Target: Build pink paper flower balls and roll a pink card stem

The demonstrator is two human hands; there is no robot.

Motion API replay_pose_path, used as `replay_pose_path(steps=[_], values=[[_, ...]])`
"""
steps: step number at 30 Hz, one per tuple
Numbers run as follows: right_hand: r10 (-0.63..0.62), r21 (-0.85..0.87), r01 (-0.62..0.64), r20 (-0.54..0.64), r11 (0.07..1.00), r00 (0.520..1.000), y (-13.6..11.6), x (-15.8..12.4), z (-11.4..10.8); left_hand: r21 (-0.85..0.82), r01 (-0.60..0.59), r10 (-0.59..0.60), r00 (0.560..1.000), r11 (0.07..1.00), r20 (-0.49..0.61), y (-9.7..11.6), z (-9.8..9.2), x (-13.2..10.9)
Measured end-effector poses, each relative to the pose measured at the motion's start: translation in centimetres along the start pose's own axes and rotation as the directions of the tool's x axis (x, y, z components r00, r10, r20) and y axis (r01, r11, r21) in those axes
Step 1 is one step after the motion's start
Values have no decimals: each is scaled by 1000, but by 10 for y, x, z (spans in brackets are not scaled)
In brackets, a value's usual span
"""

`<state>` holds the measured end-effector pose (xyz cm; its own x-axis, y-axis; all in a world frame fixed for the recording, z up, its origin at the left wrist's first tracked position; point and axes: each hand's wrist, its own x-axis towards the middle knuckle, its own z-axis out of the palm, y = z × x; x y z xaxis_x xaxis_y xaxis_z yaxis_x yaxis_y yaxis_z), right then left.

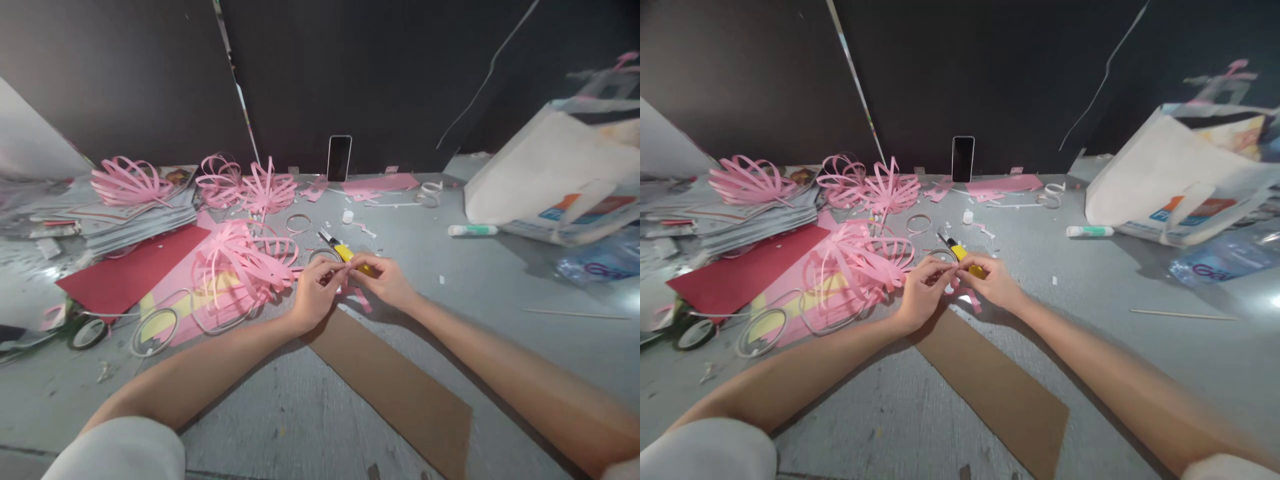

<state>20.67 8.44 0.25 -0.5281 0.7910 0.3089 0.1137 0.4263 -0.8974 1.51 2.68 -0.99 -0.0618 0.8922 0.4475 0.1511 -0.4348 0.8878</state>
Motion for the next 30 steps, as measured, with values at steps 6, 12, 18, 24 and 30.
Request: replay_pose_path(steps=[6,12,18,24,30], values=[[75,165,-80,33,983,997,-2,-2,10,8,-5,5,999,1000,-32,5,3,1],[125,347,-123,18,930,992,-32,9,12,-50,141,-139,990,989,39,56,-11,26],[157,390,-237,226,890,961,-65,27,19,143,132,-120,989,981,-91,90,-103,98],[269,227,-316,215,921,939,-76,71,55,698,247,-351,936,672,6,64,-237,141],[283,180,-308,152,934,947,-75,105,91,693,436,-592,806,575,-16,36,-299,139]])
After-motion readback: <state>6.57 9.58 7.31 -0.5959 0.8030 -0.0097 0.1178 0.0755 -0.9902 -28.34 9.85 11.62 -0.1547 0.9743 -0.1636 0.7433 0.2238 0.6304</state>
